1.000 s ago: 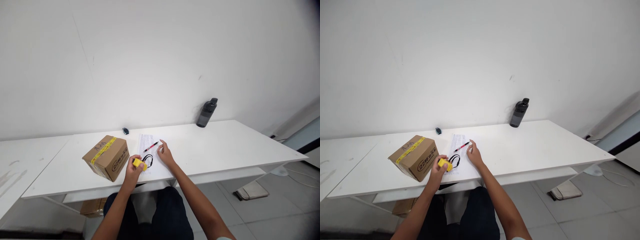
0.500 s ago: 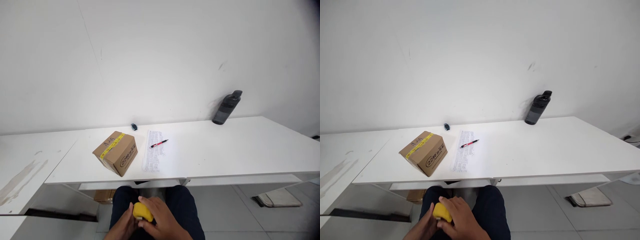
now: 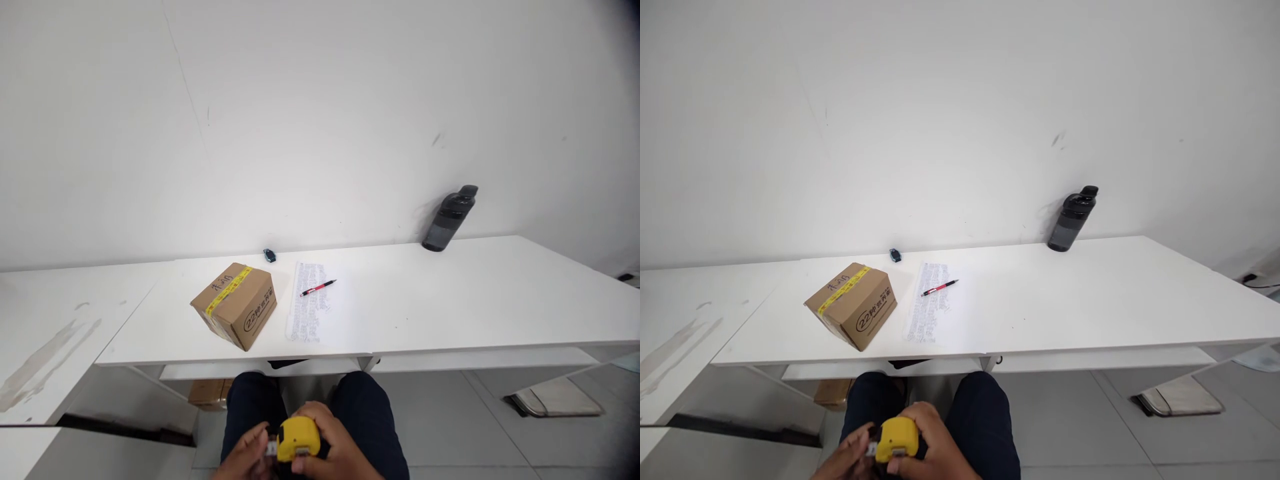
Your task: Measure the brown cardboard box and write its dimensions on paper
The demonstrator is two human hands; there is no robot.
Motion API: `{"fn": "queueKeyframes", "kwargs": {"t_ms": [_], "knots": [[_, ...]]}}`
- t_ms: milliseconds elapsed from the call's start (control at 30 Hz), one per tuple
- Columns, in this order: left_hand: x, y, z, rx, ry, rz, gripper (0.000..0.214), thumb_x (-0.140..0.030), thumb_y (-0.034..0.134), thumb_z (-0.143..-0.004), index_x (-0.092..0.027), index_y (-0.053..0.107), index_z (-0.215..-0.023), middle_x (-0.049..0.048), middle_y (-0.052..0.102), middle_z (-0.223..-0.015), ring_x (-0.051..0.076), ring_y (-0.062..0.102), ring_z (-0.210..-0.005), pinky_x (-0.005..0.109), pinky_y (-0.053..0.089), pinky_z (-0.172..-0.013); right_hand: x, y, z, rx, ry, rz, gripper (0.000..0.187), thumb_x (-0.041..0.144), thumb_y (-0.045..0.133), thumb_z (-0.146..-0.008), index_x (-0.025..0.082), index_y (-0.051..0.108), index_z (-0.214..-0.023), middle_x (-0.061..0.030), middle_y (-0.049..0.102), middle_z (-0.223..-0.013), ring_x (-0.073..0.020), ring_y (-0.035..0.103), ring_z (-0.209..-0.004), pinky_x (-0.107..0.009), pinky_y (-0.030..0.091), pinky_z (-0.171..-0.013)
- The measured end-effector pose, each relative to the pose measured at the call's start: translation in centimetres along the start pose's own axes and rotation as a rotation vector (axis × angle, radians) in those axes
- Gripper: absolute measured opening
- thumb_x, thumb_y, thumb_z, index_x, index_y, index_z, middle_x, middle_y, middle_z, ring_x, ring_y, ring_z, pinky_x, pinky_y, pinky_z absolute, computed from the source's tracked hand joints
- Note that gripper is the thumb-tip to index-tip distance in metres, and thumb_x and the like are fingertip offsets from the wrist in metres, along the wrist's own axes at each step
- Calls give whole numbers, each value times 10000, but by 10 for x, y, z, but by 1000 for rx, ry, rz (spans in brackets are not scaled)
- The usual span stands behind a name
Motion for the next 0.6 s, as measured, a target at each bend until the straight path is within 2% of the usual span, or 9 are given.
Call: {"fn": "queueKeyframes", "kwargs": {"t_ms": [100, 200, 267, 500, 600], "knots": [[-27, -6, 15, 14, 47, -313, 573, -733, 662, -700, -192, 475, -677, -32, 394, -607, 104, 344, -582, 239, 266, -564, 6, -14, 7, -6, 36, -25, 557, 540, 815, -656, 223, 654, -1084, -74, 612, -1073, -272, 586, -1005, -386, 457, -910], [-56, -8, 33, 123, 59, -659, 492, -668, 615, -793, -192, 503, -734, -17, 432, -709, 131, 370, -681, 244, 279, -624, 19, -29, 16, 27, 25, 16, 490, 478, 840, -665, 257, 678, -1072, -62, 638, -1091, -276, 595, -1039, -399, 443, -953], [-75, -6, 45, 171, 55, -809, 416, -607, 588, -846, -197, 546, -798, -12, 443, -778, 143, 371, -736, 247, 294, -671, 27, -34, 20, 34, -16, 30, 456, 459, 839, -683, 276, 689, -1073, -64, 644, -1124, -278, 597, -1073, -401, 437, -971], [-123, 6, 71, 238, -38, -1034, 290, -499, 599, -865, -211, 640, -872, -5, 495, -804, 160, 418, -747, 237, 323, -665, 36, -30, 25, 39, -222, 32, 465, 424, 848, -688, 274, 677, -1094, -67, 676, -1085, -261, 637, -1020, -390, 469, -922], [-154, 15, 74, 174, 77, -1140, 235, -452, 599, -869, -234, 673, -913, 13, 561, -924, 172, 488, -792, 237, 379, -708, 39, -25, 22, -20, -273, 63, 419, 391, 822, -724, 277, 663, -1094, -66, 675, -1091, -258, 628, -1032, -392, 475, -920]]}}
Point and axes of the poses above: each hand's wrist, its own z-axis away from the middle knuckle, its own y-axis out of the palm, x = y × z, the point moved 2 cm from there along -z, towards the middle knuckle
